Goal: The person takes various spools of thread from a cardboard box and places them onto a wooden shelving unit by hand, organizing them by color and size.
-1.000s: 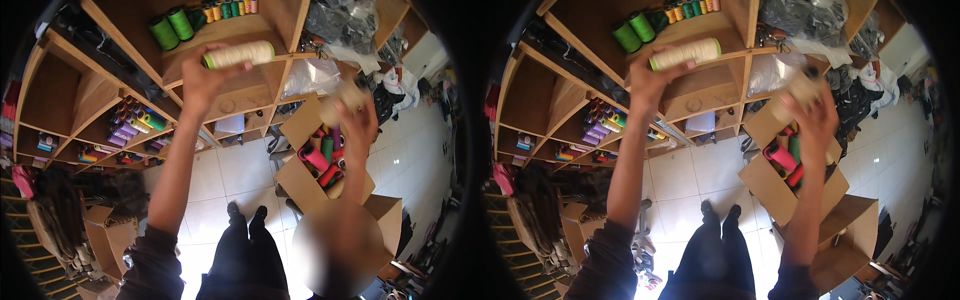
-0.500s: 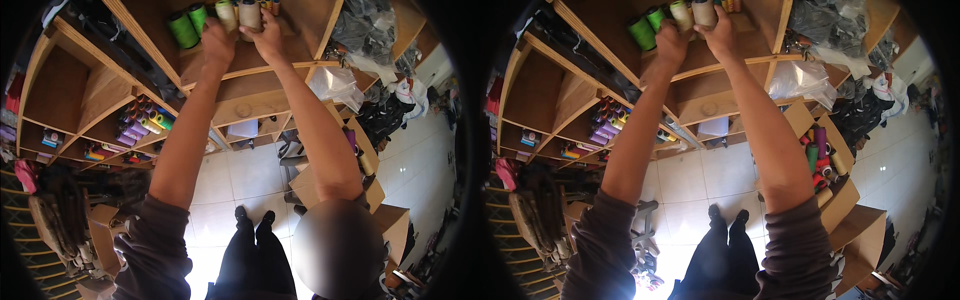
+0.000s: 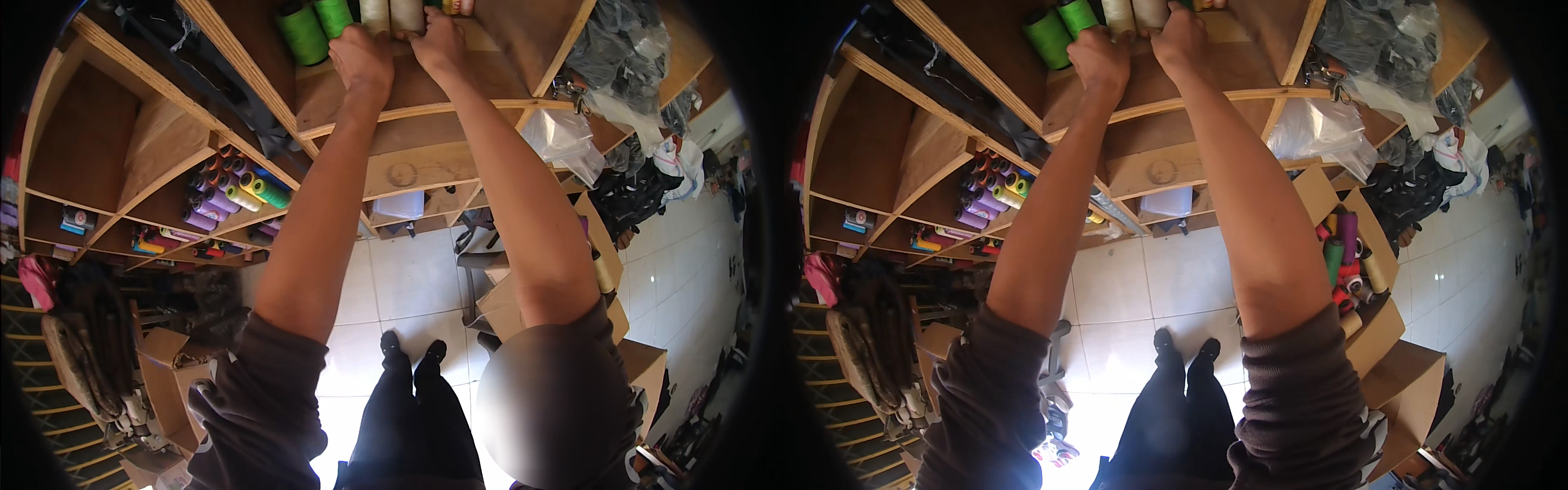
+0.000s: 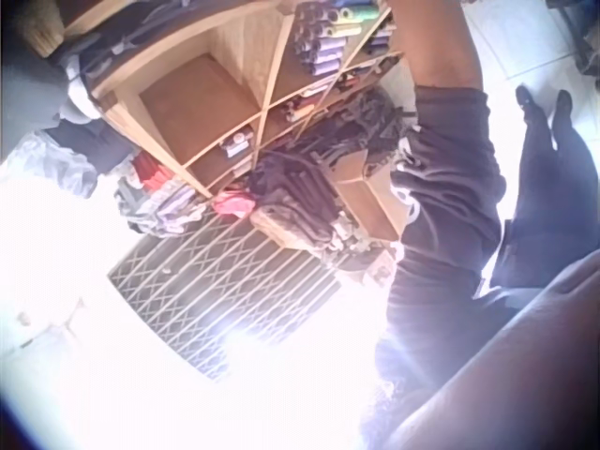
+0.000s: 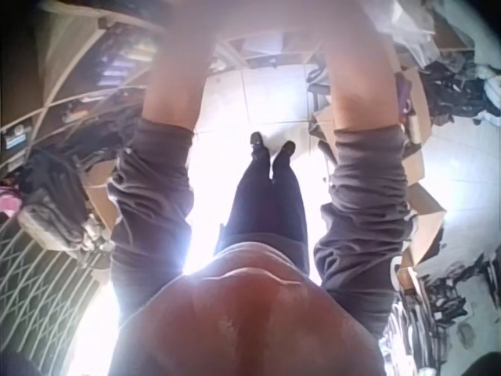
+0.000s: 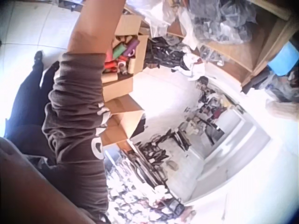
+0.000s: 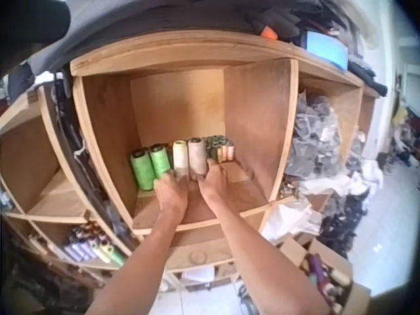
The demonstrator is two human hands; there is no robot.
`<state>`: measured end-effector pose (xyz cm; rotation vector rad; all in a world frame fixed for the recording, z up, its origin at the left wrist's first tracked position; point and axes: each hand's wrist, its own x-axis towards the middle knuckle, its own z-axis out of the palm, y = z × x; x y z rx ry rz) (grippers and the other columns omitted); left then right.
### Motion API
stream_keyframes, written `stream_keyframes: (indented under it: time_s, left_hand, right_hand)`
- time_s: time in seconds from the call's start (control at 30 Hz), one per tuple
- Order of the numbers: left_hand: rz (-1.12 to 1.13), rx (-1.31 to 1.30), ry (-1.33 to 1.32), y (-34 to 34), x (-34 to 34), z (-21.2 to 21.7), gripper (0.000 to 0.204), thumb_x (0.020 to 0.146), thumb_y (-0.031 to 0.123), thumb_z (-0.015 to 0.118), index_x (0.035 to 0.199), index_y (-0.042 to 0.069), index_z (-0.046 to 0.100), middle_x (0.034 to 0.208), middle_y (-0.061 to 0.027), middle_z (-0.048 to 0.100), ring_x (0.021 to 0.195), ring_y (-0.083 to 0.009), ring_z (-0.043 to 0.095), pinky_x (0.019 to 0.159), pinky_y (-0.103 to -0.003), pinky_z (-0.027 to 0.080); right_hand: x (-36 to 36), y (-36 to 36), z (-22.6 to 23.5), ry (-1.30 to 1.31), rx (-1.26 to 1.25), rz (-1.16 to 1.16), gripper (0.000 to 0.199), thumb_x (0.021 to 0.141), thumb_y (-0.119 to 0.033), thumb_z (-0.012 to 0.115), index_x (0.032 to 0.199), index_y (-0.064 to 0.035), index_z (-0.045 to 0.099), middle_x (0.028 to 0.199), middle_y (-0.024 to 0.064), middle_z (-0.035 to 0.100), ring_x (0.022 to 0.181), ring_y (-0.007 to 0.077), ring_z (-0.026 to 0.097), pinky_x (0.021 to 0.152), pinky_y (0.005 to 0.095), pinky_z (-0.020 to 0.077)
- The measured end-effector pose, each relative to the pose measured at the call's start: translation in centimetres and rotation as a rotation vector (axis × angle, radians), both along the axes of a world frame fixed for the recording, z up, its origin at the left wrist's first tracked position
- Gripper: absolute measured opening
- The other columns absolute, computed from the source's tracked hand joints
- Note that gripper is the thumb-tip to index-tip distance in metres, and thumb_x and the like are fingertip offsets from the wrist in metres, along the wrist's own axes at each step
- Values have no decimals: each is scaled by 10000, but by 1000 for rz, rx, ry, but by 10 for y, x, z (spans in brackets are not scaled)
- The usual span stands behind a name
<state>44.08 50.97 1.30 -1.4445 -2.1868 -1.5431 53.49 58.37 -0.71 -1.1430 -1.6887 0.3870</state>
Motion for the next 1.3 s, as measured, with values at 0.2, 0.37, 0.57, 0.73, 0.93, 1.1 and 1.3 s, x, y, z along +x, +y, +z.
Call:
stream_keyframes:
  time_s: [0.2,0.37,0.57,0.73,0.93,1.1,1.3]
  left_hand:
    - [27,-23,-22,3,-17,-5,259,741,184,794,776,-55,703,798,-273,683,833,-443,682,768,-462,553]
    - [98,16,99,38,-14,-13,165,777,158,692,804,-4,676,873,-258,674,831,-451,679,735,-494,551]
    - [31,-32,443,15,-40,-55,415,827,486,717,905,82,772,728,-79,730,604,-171,686,545,-352,550]
    - [-432,213,-314,-145,117,-58,154,822,85,792,883,-12,689,759,-40,693,620,-76,584,574,-217,481]
    - [-928,-376,-389,-250,241,-161,107,856,97,726,949,63,684,827,-42,687,634,-133,608,556,-280,481]
    - [-1140,-256,285,-228,289,-178,337,800,70,705,1126,65,623,1138,-84,607,1101,-256,536,907,-402,417]
    - [-1001,-370,953,-206,308,-182,508,722,14,689,1214,76,583,1256,-87,552,1290,-271,402,978,-499,329]
  right_hand:
    - [-17,-3,8,35,-131,39,373,839,-124,681,1203,-69,617,1090,229,673,1058,397,632,912,474,500]
    - [-5,-1,30,150,-205,44,289,931,-103,529,1207,-82,614,1162,234,643,1111,383,607,948,471,486]
    - [8,-98,-19,439,-121,75,202,911,-35,487,1022,25,644,956,263,676,930,433,654,789,491,523]
    - [104,-232,-63,636,108,-108,280,783,98,629,1030,-34,625,888,93,603,755,215,628,676,317,502]
    - [263,-359,-154,275,-394,-535,224,827,17,636,1044,-38,625,988,104,637,832,215,640,718,330,501]
    - [352,-366,-198,-187,-384,-727,386,829,-66,682,1172,24,529,1149,204,589,952,346,646,804,423,528]
    - [352,-353,-203,-239,-809,-740,660,781,-183,769,1302,20,419,1233,315,479,1053,476,575,873,499,501]
